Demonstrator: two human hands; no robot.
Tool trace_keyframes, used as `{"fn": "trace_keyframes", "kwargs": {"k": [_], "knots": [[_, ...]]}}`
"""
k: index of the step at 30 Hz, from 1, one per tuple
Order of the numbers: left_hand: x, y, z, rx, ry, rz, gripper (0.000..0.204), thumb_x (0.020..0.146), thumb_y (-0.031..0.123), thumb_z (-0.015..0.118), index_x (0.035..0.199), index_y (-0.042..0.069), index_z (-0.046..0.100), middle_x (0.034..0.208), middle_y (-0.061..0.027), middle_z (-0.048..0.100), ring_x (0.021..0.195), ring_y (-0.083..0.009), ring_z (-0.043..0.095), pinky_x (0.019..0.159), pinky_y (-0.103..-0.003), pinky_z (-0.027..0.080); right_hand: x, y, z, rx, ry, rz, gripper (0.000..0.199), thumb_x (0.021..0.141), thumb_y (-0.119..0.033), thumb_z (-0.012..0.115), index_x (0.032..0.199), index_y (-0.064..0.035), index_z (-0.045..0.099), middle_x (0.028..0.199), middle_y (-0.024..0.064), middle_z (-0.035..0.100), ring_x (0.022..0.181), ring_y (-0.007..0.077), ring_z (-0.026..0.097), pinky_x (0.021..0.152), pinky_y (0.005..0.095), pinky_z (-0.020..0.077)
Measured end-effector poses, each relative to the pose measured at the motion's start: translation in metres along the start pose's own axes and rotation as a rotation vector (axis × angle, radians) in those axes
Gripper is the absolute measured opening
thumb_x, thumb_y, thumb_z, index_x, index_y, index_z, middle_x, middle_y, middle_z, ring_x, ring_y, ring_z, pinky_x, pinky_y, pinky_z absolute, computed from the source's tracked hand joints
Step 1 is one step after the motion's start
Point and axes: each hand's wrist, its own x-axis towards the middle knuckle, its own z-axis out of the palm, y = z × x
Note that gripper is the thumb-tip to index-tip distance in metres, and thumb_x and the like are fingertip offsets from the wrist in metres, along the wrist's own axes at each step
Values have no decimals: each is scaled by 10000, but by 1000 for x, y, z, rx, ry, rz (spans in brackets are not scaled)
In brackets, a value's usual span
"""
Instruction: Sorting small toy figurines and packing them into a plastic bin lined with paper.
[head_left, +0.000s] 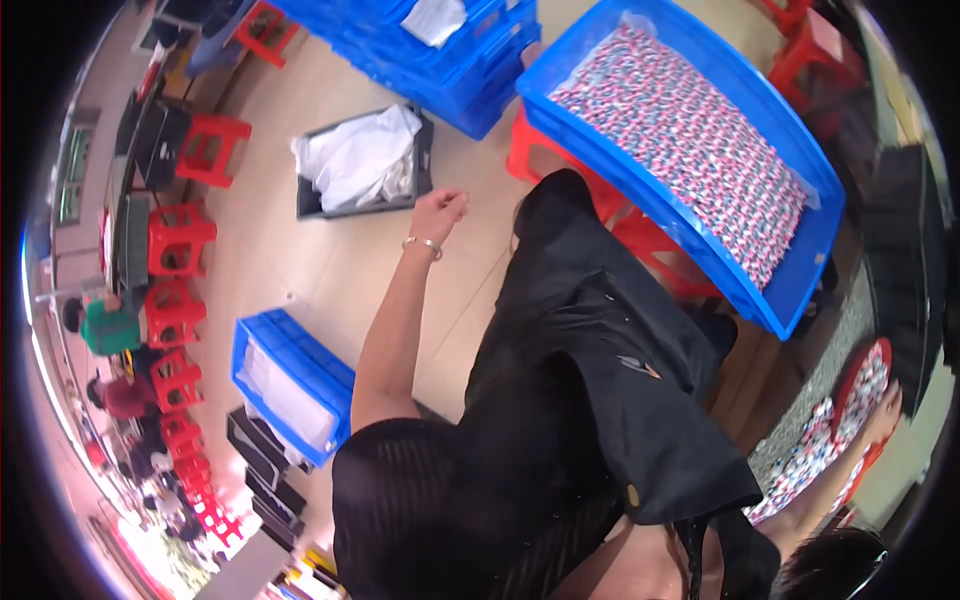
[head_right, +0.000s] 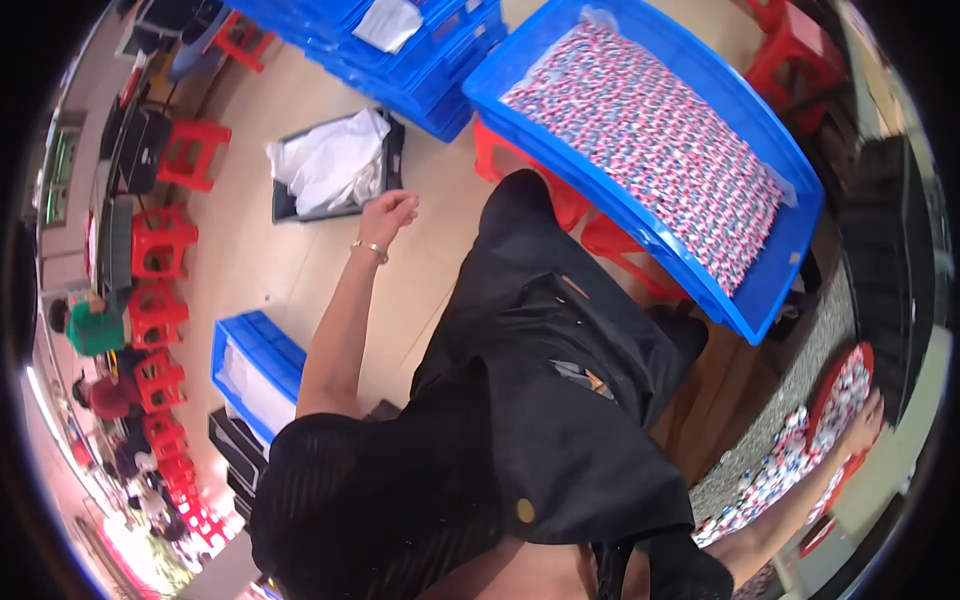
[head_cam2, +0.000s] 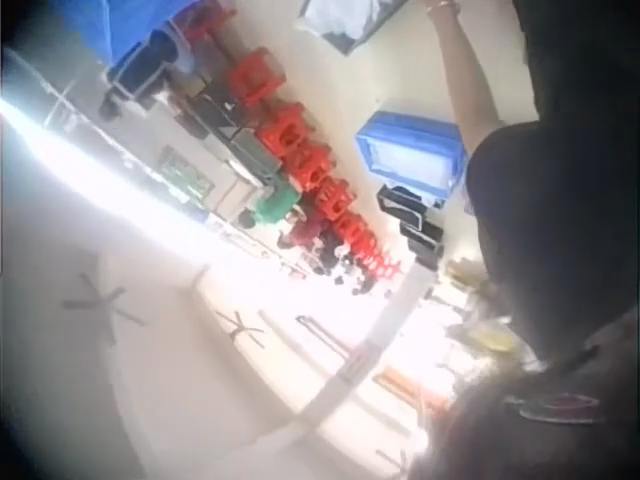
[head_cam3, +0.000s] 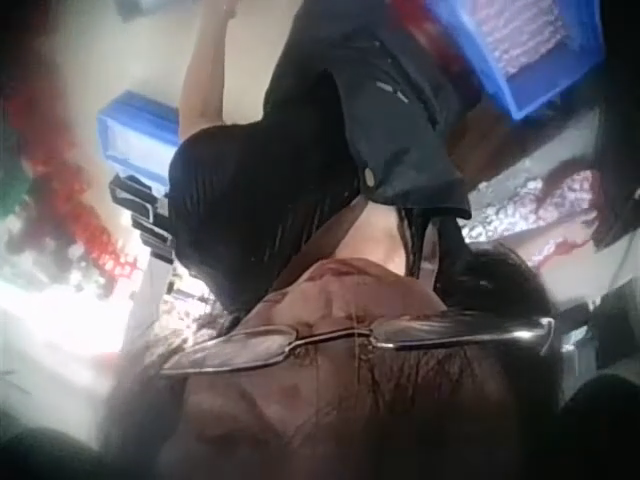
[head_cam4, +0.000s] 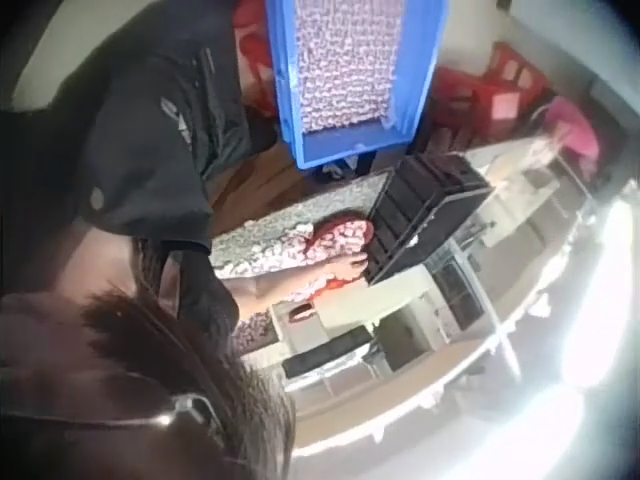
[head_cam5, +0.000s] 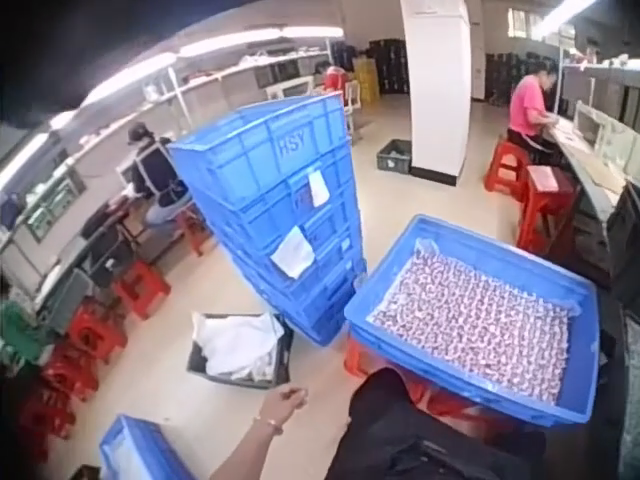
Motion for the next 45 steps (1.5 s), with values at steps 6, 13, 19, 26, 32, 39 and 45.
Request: {"fn": "trace_keyframes", "kwargs": {"k": [6, 13, 19, 26, 32, 39, 45], "knots": [[49, -71, -6, -199, 251, -159, 128, 850, 144, 616, 848, 22, 654, 727, -35, 629, 634, -98, 588, 562, -222, 470, -51, -252, -58, 410, 104, -313, 265, 896, -76, 576, 1148, 4, 571, 1180, 146, 537, 971, 234, 577, 824, 326, 478], [71, 15, -11, -256, 480, -96, 411, 950, 317, 498, 700, 1, 582, 619, -44, 582, 533, -96, 542, 517, -234, 464, -73, -508, -9, 731, -715, -808, 343, 782, 49, 584, 1119, -15, 562, 1192, 138, 513, 1016, 246, 546, 834, 299, 451], [73, 18, -46, -400, 649, -181, 226, 938, 199, 486, 882, 2, 582, 713, -64, 599, 539, -116, 560, 521, -252, 490, -73, -724, -41, 918, -721, -1332, 370, 780, -2, 618, 1141, -6, 542, 1221, 159, 518, 1149, 291, 502, 958, 385, 394], [82, -63, -64, -392, 764, -363, 185, 868, 124, 536, 1000, 15, 606, 782, -100, 630, 676, -170, 632, 581, -276, 517, -66, -959, -94, 1199, -119, -1338, 476, 941, -174, 445, 1373, -3, 340, 1408, 164, 358, 1306, 298, 337, 1075, 391, 243], [130, -157, -73, -77, 864, -555, 181, 773, 212, 646, 813, 36, 664, 769, -149, 665, 719, -279, 645, 695, -369, 502, -167, -918, -1, 1245, 10, -1299, 482, 928, -238, 516, 1272, 72, 384, 1264, 192, 435, 1176, 319, 441, 992, 427, 361], [258, -211, -110, 108, 718, -521, 263, 776, 303, 660, 747, 46, 612, 756, -157, 634, 721, -358, 608, 674, -430, 480, -328, -881, 35, 559, -1392, -1703, 406, 735, 10, 673, 1118, -4, 538, 1248, 198, 441, 1156, 330, 474, 898, 393, 459], [357, -232, -93, 285, 824, -467, 451, 656, 348, 758, 983, 117, 550, 1013, -101, 505, 968, -316, 504, 783, -412, 462, -371, -902, 90, 405, -1568, -1489, 397, 767, 55, 633, 1144, 3, 517, 1250, 176, 437, 1024, 244, 576, 733, 272, 544]]}}
